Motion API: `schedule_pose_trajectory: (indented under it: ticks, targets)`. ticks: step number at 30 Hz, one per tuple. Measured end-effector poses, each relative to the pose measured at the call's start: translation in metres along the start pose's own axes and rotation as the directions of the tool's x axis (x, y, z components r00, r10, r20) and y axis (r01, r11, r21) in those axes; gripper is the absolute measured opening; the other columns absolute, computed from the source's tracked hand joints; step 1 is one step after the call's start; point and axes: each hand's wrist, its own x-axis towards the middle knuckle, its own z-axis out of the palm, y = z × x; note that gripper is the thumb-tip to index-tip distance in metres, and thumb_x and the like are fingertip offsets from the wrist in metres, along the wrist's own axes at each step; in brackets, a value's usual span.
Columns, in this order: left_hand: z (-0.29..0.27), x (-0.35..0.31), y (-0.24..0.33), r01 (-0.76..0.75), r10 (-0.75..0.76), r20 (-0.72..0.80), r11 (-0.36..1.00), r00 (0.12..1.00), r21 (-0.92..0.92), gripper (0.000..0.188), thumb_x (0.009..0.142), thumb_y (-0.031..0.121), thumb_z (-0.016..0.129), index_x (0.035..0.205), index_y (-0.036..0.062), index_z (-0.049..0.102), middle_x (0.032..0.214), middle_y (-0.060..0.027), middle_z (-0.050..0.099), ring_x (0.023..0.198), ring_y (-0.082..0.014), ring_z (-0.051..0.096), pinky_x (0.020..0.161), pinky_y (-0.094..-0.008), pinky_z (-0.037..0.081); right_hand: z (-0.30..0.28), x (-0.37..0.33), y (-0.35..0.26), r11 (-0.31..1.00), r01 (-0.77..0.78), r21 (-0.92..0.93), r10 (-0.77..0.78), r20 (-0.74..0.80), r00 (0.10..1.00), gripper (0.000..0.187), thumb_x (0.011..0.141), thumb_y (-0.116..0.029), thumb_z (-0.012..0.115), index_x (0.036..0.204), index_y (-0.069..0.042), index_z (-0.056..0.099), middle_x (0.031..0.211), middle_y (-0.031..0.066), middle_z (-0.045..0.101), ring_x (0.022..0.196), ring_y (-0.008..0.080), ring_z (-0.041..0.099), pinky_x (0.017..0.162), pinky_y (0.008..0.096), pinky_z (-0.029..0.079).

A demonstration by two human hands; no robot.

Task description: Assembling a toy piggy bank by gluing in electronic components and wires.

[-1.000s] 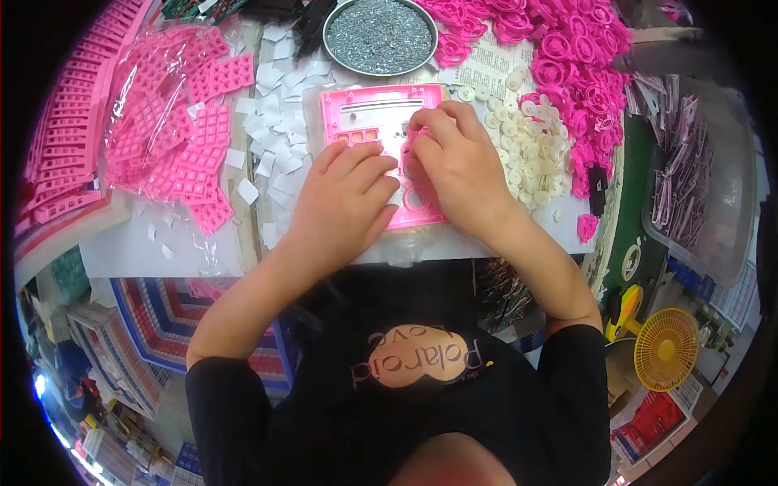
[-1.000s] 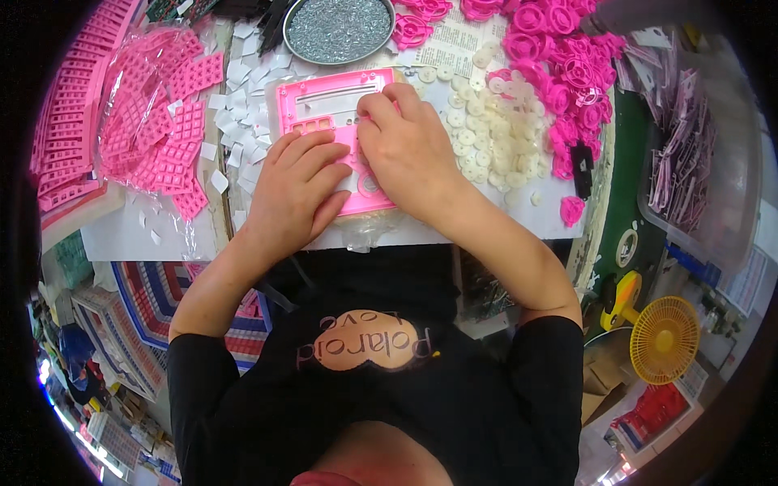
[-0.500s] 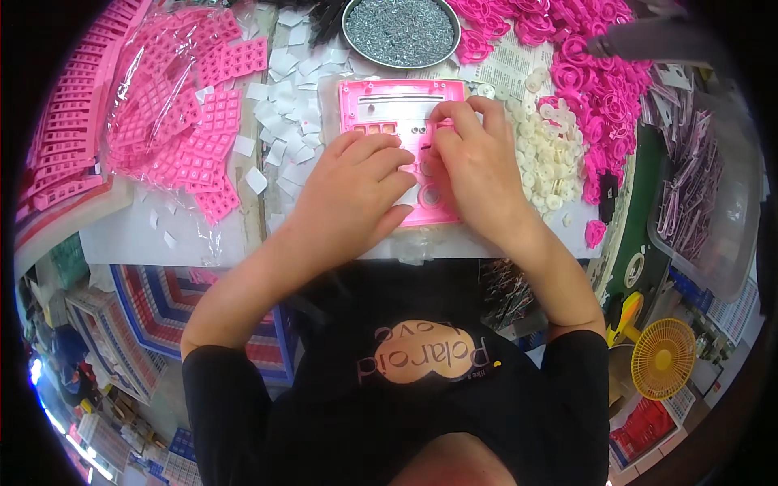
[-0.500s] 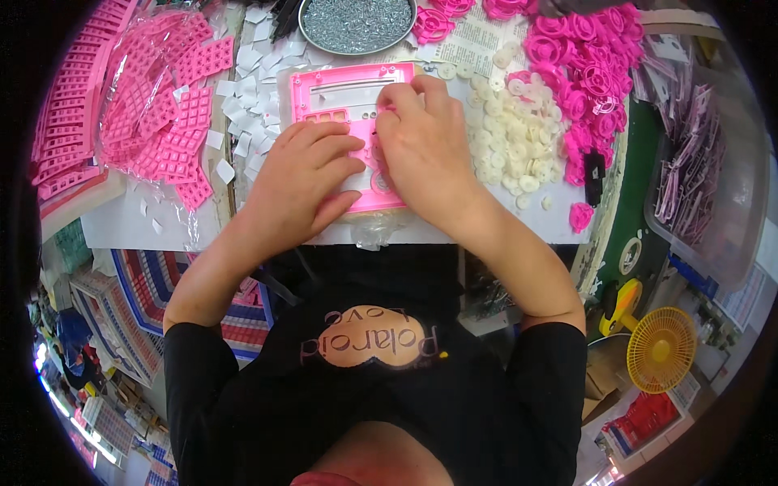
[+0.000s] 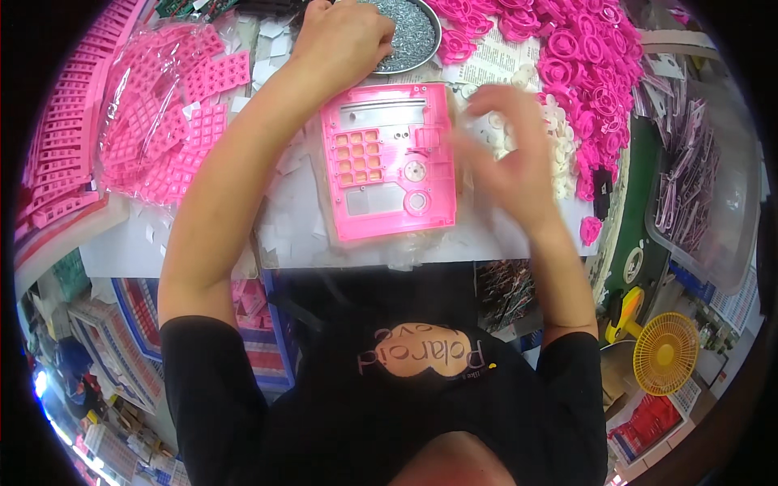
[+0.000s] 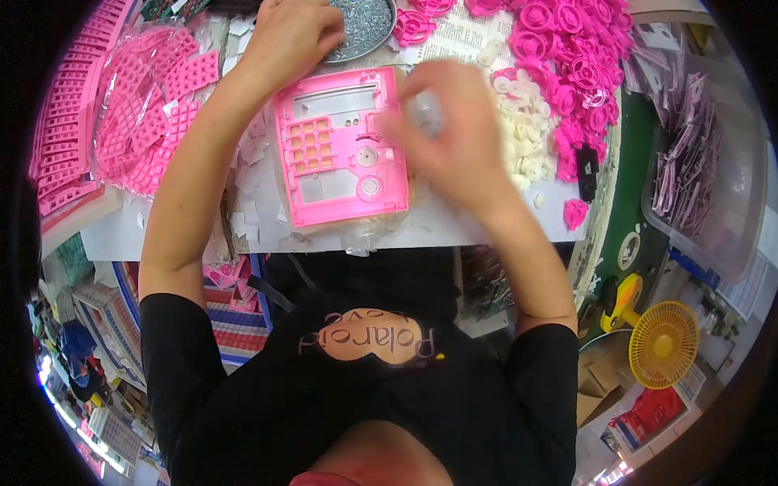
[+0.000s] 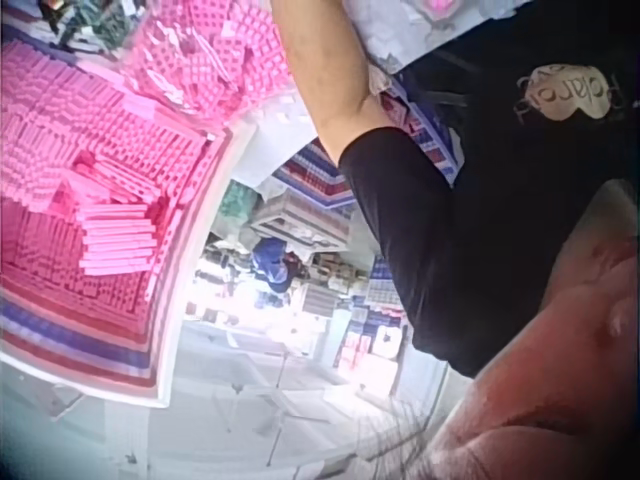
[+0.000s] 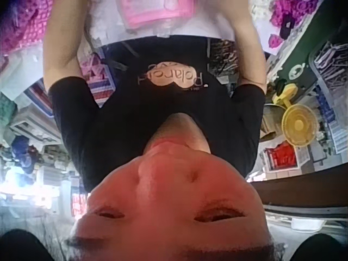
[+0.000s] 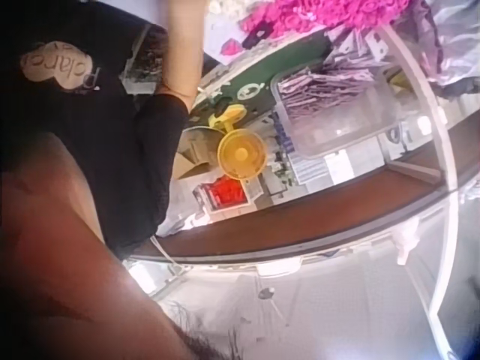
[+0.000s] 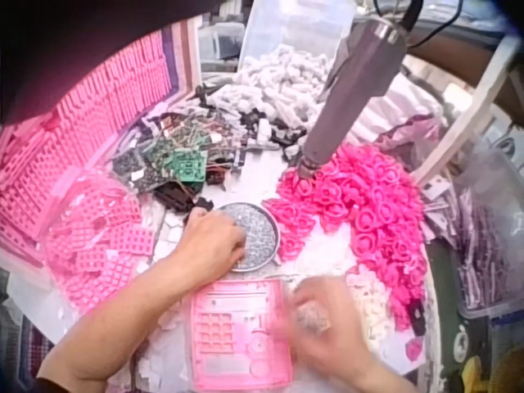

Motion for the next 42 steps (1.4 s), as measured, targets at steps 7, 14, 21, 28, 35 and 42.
schedule_pose_trajectory:
  ticks: [7,14,21,28,35,42]
  targets:
    - [0.005,0.013,0.002,-0.018,0.022,-0.072,0.998,0.997,0.054,0.029,0.090,0.033,0.062,0.076,0.0097,0.072,0.082,-0.0118,0.069,0.087,-0.0292,0.067,0.081,-0.0495,0.040,-0.060,0.134,0.034,0.752,0.131,0.647,0.175,-0.386,0.906,0.077,0.094,-0.032,0.072,0.153,-0.001,0.034,0.150,0.0182,0.041,0.136,0.0229,0.045,0.114,0.0442,0.037]
    - [-0.023,-0.019,0.015,-0.053,0.001,-0.119,0.901,0.993,-0.430,0.014,0.087,0.019,0.070,0.088,0.0042,0.068,0.080,-0.0096,0.066,0.072,-0.0284,0.064,0.066,-0.0381,0.050,-0.088,0.133,0.026,0.675,0.064,0.735,-0.162,0.063,0.985,0.051,0.090,-0.023,0.075,0.130,0.003,0.056,0.101,0.0131,0.068,0.097,0.0205,0.068,0.084,0.0371,0.059]
    - [-0.051,-0.117,0.092,-0.090,0.079,-0.045,0.781,0.996,-0.618,0.014,0.080,0.010,0.078,0.087,0.0132,0.067,0.088,0.0001,0.067,0.087,-0.0187,0.063,0.088,-0.0376,0.038,-0.038,0.030,-0.022,0.397,-0.050,0.917,0.013,0.049,0.999,0.040,0.097,-0.025,0.057,0.133,-0.010,0.046,0.077,0.0021,0.054,0.067,0.0154,0.051,0.062,0.0343,0.044]
    - [-0.035,-0.135,0.106,-0.125,-0.046,-0.243,0.755,0.969,-0.644,0.016,0.080,0.010,0.079,0.092,0.0157,0.070,0.092,0.0045,0.070,0.085,-0.0147,0.064,0.093,-0.0424,0.034,-0.030,0.006,-0.064,0.260,-0.035,0.965,-0.012,0.039,0.999,0.037,0.094,-0.025,0.071,0.120,-0.014,0.048,0.069,-0.0001,0.054,0.057,0.0135,0.050,0.051,0.0296,0.039]
    - [-0.033,-0.136,0.105,-0.101,-0.083,-0.203,0.653,0.976,-0.751,0.017,0.078,0.009,0.080,0.090,0.0146,0.070,0.085,0.0044,0.069,0.083,-0.0153,0.065,0.094,-0.0427,0.034,-0.026,0.005,-0.075,0.299,-0.098,0.949,0.078,0.078,0.994,0.034,0.093,-0.025,0.073,0.112,-0.013,0.047,0.067,-0.0001,0.053,0.055,0.0140,0.050,0.052,0.0296,0.042]
    - [-0.035,-0.128,0.098,-0.060,-0.040,-0.204,0.887,0.978,-0.459,0.032,0.074,0.027,0.083,0.100,0.0136,0.069,0.108,0.0003,0.066,0.105,-0.0195,0.059,0.105,-0.0506,0.031,-0.013,0.006,-0.048,0.463,-0.018,0.886,-0.004,0.022,1.000,0.031,0.092,-0.018,0.068,0.112,-0.009,0.046,0.066,0.0022,0.051,0.056,0.0146,0.049,0.056,0.0324,0.045]
